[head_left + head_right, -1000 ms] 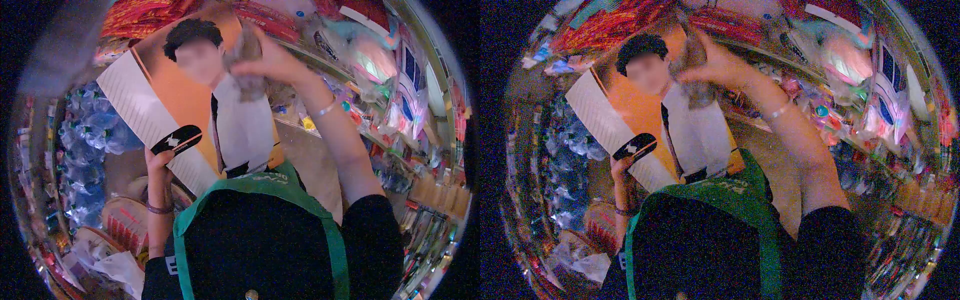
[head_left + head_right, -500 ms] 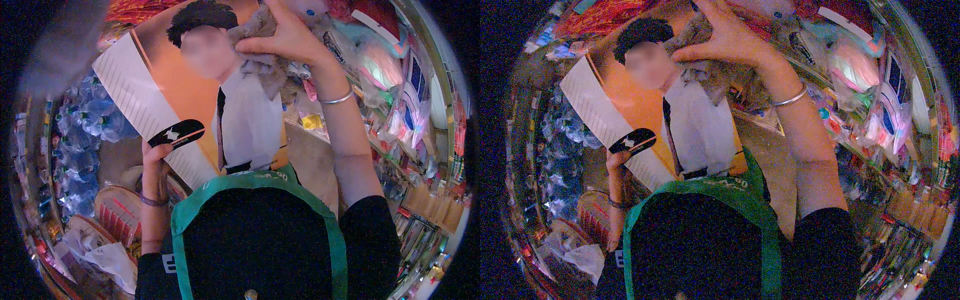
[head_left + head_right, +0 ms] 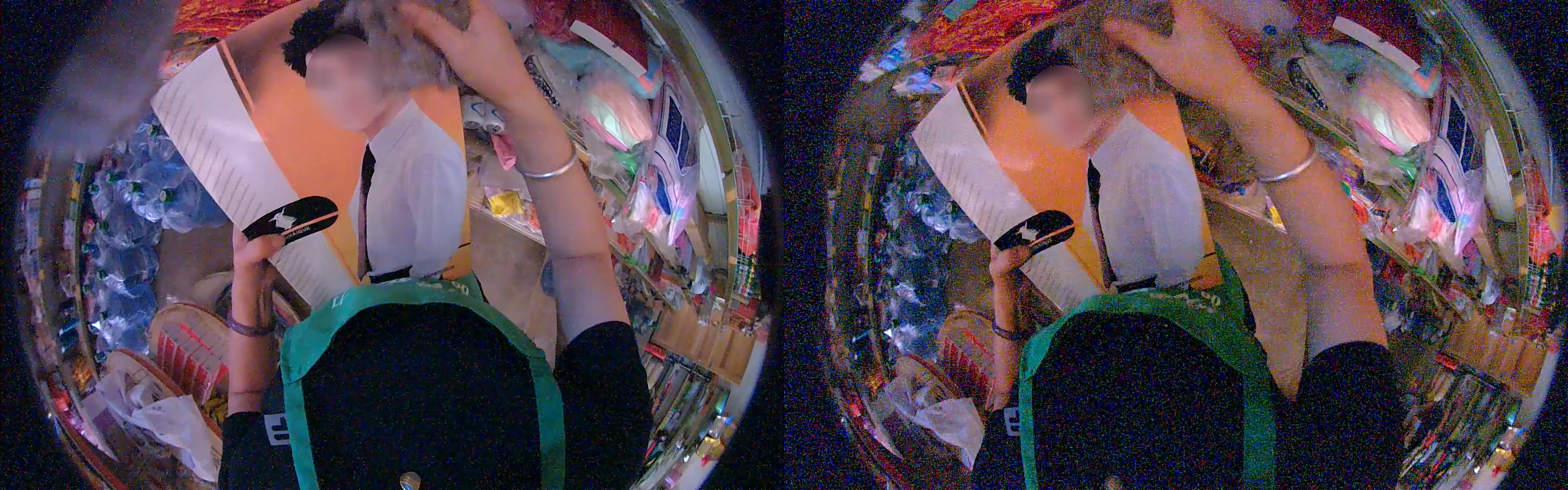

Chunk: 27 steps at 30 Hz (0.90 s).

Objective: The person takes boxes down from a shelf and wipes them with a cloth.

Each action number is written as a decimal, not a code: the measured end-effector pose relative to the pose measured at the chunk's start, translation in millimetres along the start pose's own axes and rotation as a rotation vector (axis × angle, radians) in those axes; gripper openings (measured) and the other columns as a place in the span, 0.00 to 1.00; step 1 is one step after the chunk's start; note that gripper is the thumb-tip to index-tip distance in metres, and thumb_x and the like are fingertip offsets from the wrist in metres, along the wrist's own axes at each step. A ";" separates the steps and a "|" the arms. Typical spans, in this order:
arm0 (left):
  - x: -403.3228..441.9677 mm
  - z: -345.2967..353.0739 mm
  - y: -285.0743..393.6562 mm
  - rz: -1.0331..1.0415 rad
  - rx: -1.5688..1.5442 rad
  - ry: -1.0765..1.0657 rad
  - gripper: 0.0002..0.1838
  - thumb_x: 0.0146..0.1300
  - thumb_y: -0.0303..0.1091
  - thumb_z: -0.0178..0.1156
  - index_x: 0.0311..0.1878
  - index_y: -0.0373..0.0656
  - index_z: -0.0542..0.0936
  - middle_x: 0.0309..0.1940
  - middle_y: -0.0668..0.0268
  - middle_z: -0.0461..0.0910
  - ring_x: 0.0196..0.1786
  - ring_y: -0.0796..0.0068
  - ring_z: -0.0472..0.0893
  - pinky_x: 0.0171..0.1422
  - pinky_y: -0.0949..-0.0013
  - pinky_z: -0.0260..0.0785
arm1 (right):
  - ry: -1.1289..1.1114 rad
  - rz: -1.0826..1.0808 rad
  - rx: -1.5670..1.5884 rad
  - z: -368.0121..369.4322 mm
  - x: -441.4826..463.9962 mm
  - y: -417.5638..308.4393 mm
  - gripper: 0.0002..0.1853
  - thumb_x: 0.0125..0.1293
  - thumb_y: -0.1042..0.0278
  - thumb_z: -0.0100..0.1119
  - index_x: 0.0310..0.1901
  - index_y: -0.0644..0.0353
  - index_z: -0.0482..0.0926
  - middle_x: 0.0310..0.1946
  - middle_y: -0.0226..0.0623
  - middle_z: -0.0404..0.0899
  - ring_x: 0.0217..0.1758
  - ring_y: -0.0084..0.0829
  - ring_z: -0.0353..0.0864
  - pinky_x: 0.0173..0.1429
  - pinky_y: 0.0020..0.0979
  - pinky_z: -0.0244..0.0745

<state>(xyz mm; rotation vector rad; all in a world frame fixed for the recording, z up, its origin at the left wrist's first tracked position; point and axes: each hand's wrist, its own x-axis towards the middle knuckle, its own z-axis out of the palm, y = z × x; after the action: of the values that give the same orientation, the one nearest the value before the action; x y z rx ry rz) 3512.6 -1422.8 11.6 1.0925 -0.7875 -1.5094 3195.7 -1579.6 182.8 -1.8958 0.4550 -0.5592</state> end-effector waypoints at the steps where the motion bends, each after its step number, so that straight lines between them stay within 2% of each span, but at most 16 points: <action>1: 0.2 -0.3 -0.4 -0.008 0.008 0.000 0.34 0.25 0.31 0.57 0.46 0.35 0.70 0.38 0.62 0.76 0.42 0.65 0.75 0.49 0.67 0.67 | 0.018 0.024 0.004 -2.9 -0.8 2.2 0.49 0.47 0.63 0.65 0.64 0.59 0.42 0.65 0.43 0.42 0.68 0.33 0.40 0.67 0.32 0.40; 4: -1.1 -10.4 -5.3 -0.053 0.008 -0.031 0.34 0.25 0.30 0.57 0.46 0.35 0.70 0.38 0.62 0.75 0.42 0.66 0.75 0.48 0.67 0.67 | 0.266 -0.009 -0.218 24.7 -2.0 4.7 0.47 0.46 0.64 0.65 0.64 0.59 0.44 0.63 0.43 0.47 0.67 0.35 0.45 0.66 0.33 0.44; 7: -4.7 -8.6 -6.4 0.007 -0.019 0.012 0.33 0.25 0.29 0.57 0.47 0.35 0.70 0.38 0.63 0.75 0.41 0.66 0.75 0.48 0.67 0.68 | 0.512 -0.040 -0.505 68.8 7.3 -13.2 0.44 0.46 0.65 0.64 0.62 0.60 0.47 0.61 0.44 0.52 0.64 0.37 0.51 0.64 0.35 0.49; 11: -4.4 10.2 9.3 0.012 0.044 0.044 0.34 0.25 0.29 0.56 0.47 0.35 0.70 0.38 0.62 0.75 0.42 0.66 0.75 0.49 0.67 0.67 | 0.280 0.133 -0.496 25.0 -2.1 -8.8 0.44 0.46 0.65 0.64 0.62 0.59 0.47 0.62 0.45 0.50 0.65 0.38 0.50 0.64 0.35 0.51; 13: -5.7 11.2 11.7 -0.015 0.100 0.072 0.34 0.25 0.29 0.57 0.47 0.35 0.70 0.39 0.62 0.75 0.43 0.66 0.75 0.50 0.67 0.66 | 0.333 0.171 -0.487 22.2 0.0 2.4 0.42 0.47 0.65 0.64 0.61 0.59 0.49 0.61 0.45 0.52 0.64 0.38 0.51 0.63 0.35 0.52; 15: -6.9 6.2 9.6 -0.013 0.041 0.042 0.34 0.25 0.29 0.56 0.47 0.35 0.70 0.39 0.62 0.75 0.44 0.66 0.74 0.51 0.67 0.66 | 0.551 0.118 -0.481 36.0 7.0 26.9 0.40 0.48 0.65 0.63 0.60 0.60 0.51 0.59 0.45 0.56 0.63 0.37 0.54 0.62 0.34 0.54; 17: -8.2 4.4 8.1 0.004 -0.004 0.017 0.34 0.25 0.29 0.56 0.47 0.35 0.69 0.40 0.62 0.75 0.44 0.66 0.74 0.51 0.67 0.66 | 0.427 0.155 -0.277 50.4 -1.5 -4.3 0.37 0.48 0.65 0.62 0.59 0.61 0.54 0.57 0.45 0.59 0.61 0.36 0.57 0.61 0.34 0.55; 19: -7.3 6.1 9.5 0.028 0.035 0.023 0.34 0.26 0.29 0.56 0.47 0.35 0.70 0.39 0.62 0.75 0.44 0.66 0.75 0.51 0.66 0.66 | 0.425 0.097 -0.278 54.4 -2.3 -13.5 0.35 0.48 0.66 0.61 0.58 0.61 0.56 0.55 0.44 0.62 0.59 0.36 0.60 0.60 0.33 0.56; 21: -4.6 4.6 10.1 0.008 0.021 -0.029 0.34 0.26 0.29 0.56 0.47 0.35 0.69 0.39 0.62 0.75 0.43 0.66 0.75 0.50 0.66 0.66 | 0.559 -0.050 -0.482 55.0 2.5 -5.9 0.33 0.48 0.67 0.60 0.57 0.61 0.58 0.53 0.43 0.65 0.58 0.35 0.62 0.59 0.32 0.57; 22: -2.3 4.6 10.4 0.002 0.013 -0.058 0.34 0.26 0.29 0.56 0.47 0.34 0.69 0.39 0.62 0.75 0.43 0.66 0.75 0.50 0.66 0.66 | 0.587 -0.023 -0.462 49.7 8.4 8.8 0.34 0.48 0.67 0.61 0.57 0.60 0.58 0.53 0.41 0.64 0.57 0.33 0.62 0.58 0.31 0.58; 25: -2.1 9.9 11.6 0.010 0.080 0.046 0.33 0.26 0.29 0.55 0.47 0.34 0.69 0.39 0.62 0.75 0.43 0.66 0.75 0.50 0.66 0.66 | 0.378 0.038 -0.504 31.9 1.8 -0.6 0.34 0.48 0.67 0.61 0.58 0.60 0.57 0.54 0.41 0.63 0.58 0.34 0.61 0.59 0.31 0.57; 27: -4.4 7.2 11.5 0.024 0.029 0.009 0.33 0.27 0.28 0.55 0.47 0.34 0.69 0.39 0.62 0.75 0.43 0.66 0.75 0.49 0.67 0.66 | 0.282 0.024 -0.476 24.2 -1.1 -1.7 0.36 0.49 0.67 0.61 0.60 0.59 0.54 0.57 0.42 0.59 0.60 0.36 0.58 0.61 0.31 0.55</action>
<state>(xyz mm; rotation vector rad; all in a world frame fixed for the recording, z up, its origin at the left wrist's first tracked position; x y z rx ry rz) 3510.2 -1421.5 25.7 1.1074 -0.8154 -1.4761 3208.8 -1560.2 176.1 -2.2657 0.8525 -0.7562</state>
